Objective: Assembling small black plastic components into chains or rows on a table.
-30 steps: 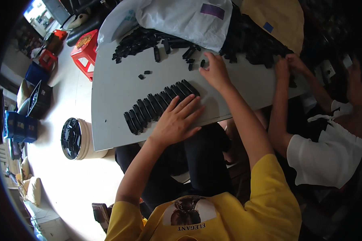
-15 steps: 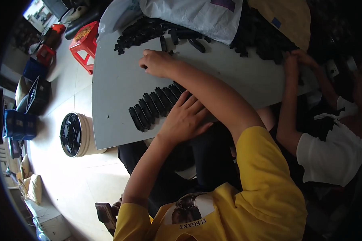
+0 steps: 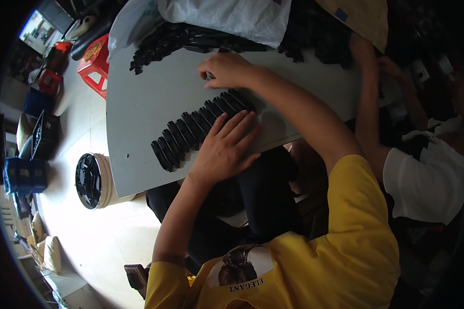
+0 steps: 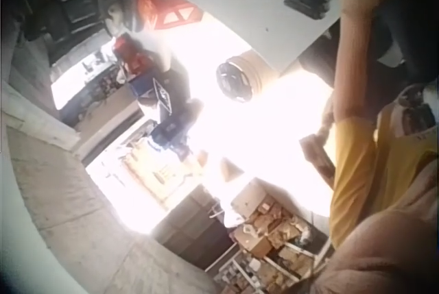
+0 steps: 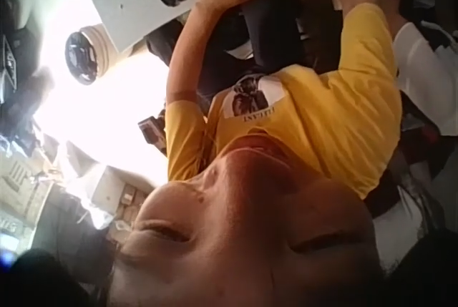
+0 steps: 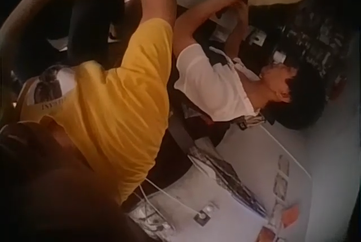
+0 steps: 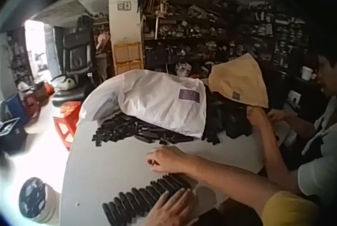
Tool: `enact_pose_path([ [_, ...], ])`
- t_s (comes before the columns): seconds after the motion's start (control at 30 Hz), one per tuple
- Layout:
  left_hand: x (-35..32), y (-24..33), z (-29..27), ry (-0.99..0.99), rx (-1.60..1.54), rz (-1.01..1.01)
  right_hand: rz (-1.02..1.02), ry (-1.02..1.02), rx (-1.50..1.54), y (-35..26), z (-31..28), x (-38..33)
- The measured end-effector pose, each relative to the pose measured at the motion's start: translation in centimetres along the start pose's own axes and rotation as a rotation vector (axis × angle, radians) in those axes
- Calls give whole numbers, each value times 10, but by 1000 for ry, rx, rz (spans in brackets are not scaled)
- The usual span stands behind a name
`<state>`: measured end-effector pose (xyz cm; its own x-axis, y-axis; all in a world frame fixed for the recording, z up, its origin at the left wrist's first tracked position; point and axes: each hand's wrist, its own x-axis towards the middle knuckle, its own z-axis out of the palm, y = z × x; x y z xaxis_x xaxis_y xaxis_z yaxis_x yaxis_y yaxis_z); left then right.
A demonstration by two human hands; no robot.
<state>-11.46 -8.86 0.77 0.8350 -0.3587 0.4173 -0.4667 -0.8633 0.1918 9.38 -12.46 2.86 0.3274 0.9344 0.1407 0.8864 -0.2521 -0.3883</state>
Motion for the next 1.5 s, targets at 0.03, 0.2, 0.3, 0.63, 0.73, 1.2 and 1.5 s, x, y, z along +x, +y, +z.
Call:
enact_pose_path([
  [0.03,2,0,0,2,2,3,73,61,-158,6,2,1],
  [0.2,1,-1,9,-44,-14,17,291,593,-213,29,2,-38],
  [0.3,-1,-5,6,-78,53,-42,130,858,-56,1,-14,-92],
  [0.63,16,-11,26,-102,283,-7,989,470,344,-136,157,-419],
  [0.73,7,-11,19,-158,335,-30,1251,457,48,-159,232,-496],
  [1.2,11,9,0,-97,164,-82,1740,329,610,-175,205,-514],
  [1.5,0,5,4,-58,197,-21,915,131,1120,-155,116,-421],
])
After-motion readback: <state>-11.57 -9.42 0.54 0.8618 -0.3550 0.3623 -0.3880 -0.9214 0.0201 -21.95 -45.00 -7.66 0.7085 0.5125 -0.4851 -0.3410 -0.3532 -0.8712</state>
